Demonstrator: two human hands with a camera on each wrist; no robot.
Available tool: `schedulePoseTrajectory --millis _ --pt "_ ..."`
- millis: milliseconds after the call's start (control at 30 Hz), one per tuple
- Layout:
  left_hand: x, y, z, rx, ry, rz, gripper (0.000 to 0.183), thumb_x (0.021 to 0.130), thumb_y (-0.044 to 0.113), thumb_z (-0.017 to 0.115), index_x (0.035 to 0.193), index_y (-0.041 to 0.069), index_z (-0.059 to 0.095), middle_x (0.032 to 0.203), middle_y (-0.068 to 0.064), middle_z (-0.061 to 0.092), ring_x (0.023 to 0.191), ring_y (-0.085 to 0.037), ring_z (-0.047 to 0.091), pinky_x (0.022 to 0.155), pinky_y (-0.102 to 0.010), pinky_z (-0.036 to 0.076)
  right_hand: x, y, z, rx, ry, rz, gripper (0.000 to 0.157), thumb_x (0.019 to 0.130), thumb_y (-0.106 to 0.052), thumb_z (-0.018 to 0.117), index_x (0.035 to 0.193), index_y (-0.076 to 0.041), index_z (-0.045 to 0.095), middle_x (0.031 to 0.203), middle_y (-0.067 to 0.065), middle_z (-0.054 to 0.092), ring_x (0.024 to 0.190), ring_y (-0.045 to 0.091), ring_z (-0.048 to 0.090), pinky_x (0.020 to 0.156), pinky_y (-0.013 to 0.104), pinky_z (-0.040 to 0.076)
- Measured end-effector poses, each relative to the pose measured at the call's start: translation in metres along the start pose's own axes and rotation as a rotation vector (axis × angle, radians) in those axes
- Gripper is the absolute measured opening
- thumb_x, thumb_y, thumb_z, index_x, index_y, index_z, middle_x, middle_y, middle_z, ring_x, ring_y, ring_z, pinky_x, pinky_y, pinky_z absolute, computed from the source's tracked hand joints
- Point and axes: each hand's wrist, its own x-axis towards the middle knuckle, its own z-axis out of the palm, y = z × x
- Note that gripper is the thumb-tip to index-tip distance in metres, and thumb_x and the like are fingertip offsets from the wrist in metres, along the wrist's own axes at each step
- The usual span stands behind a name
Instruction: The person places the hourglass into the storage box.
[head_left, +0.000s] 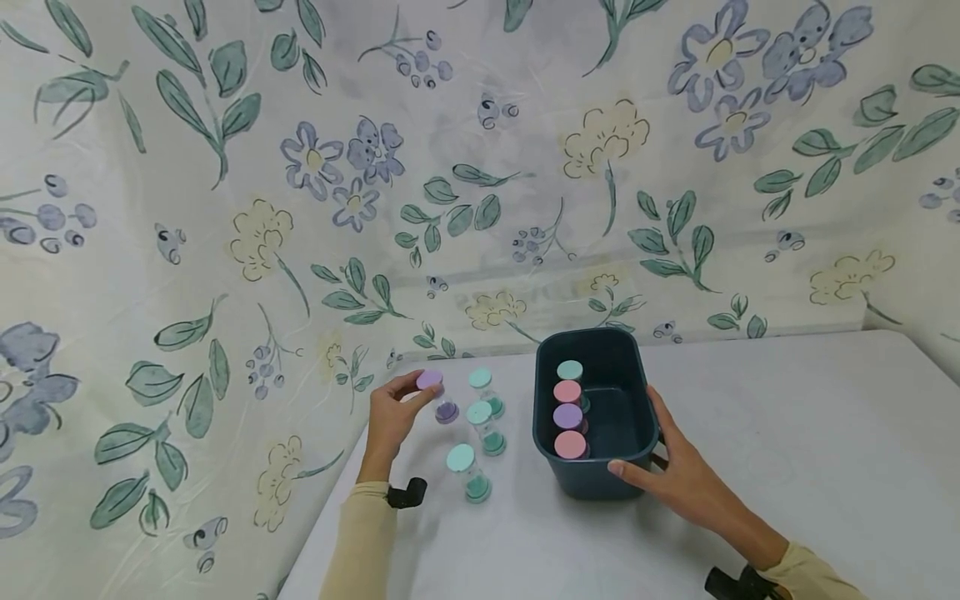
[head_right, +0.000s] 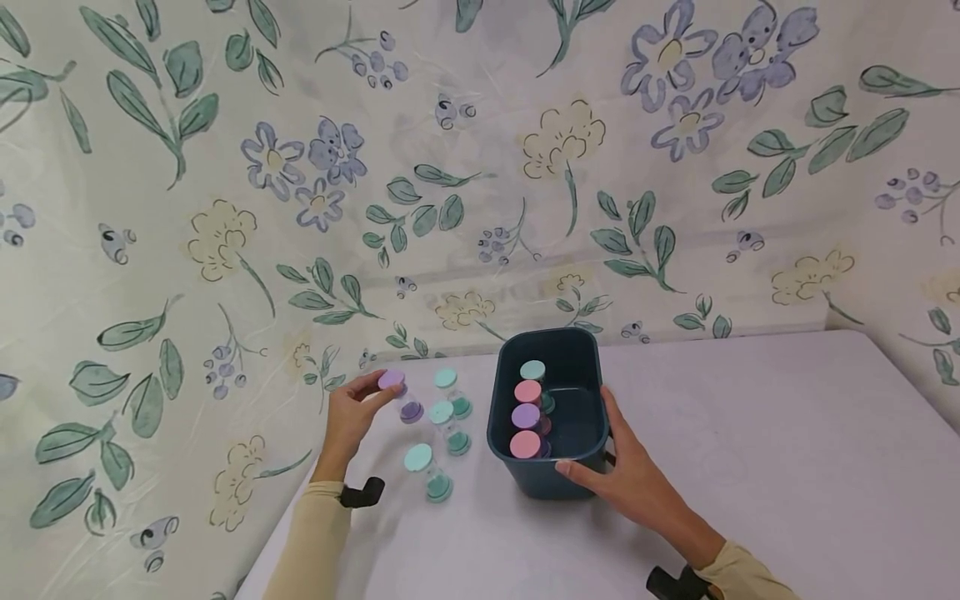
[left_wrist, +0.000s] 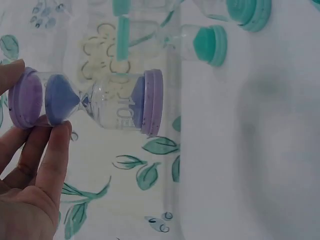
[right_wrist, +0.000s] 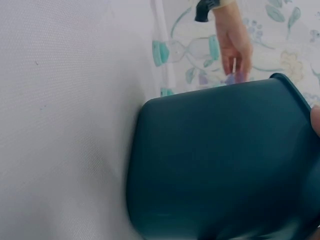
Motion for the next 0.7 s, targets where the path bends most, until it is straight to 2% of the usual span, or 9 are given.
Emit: schedulePoseTrajectory --millis 133,233,467,700 --pt "0.001 0.013 -0.004 -0.014 -0.004 0.045 0.047 0.086 0.026 0.086 0.127 0.007 0.073 0.124 -0.017 0.072 0.118 -0.026 0.066 0.093 -0.016 0.050 0.000 0.000 0.000 -0.009 0.009 -0.002 0.120 0.088 -0.050 0.079 0.165 -0.034 -0.012 0.175 0.020 0.002 0.152 0.060 0.020 0.109 0.069 0.039" --pt "0.001 0.022 -0.006 -0.028 -0.007 0.079 0.045 0.086 0.024 0.086 0.126 0.007 0.074 0.124 -0.016 0.073 0.114 -0.020 0.066 0.089 -0.011 0.051 0.000 0.000 0.000 -0.014 0.015 -0.008 0.120 0.088 -0.050 0.079 0.166 -0.034 -0.011 0.175 0.021 0.003 0.152 0.060 0.021 0.109 0.069 0.040" --pt "0.001 0.046 -0.005 -0.028 -0.025 0.128 0.045 0.085 0.026 0.086 0.125 0.009 0.074 0.123 -0.014 0.073 0.106 -0.003 0.064 0.088 -0.012 0.053 0.000 -0.001 0.000 -0.009 0.008 0.001 0.120 0.088 -0.050 0.079 0.166 -0.034 -0.011 0.175 0.020 0.002 0.153 0.059 0.020 0.109 0.067 0.040" --pt "0.001 0.078 0.002 -0.112 -0.066 0.167 0.043 0.084 0.018 0.086 0.123 0.004 0.074 0.121 -0.015 0.072 0.104 -0.004 0.067 0.088 -0.015 0.057 0.000 0.000 0.000 -0.012 -0.001 0.010 0.121 0.088 -0.049 0.079 0.166 -0.033 -0.012 0.175 0.019 0.001 0.153 0.059 0.019 0.110 0.068 0.039"
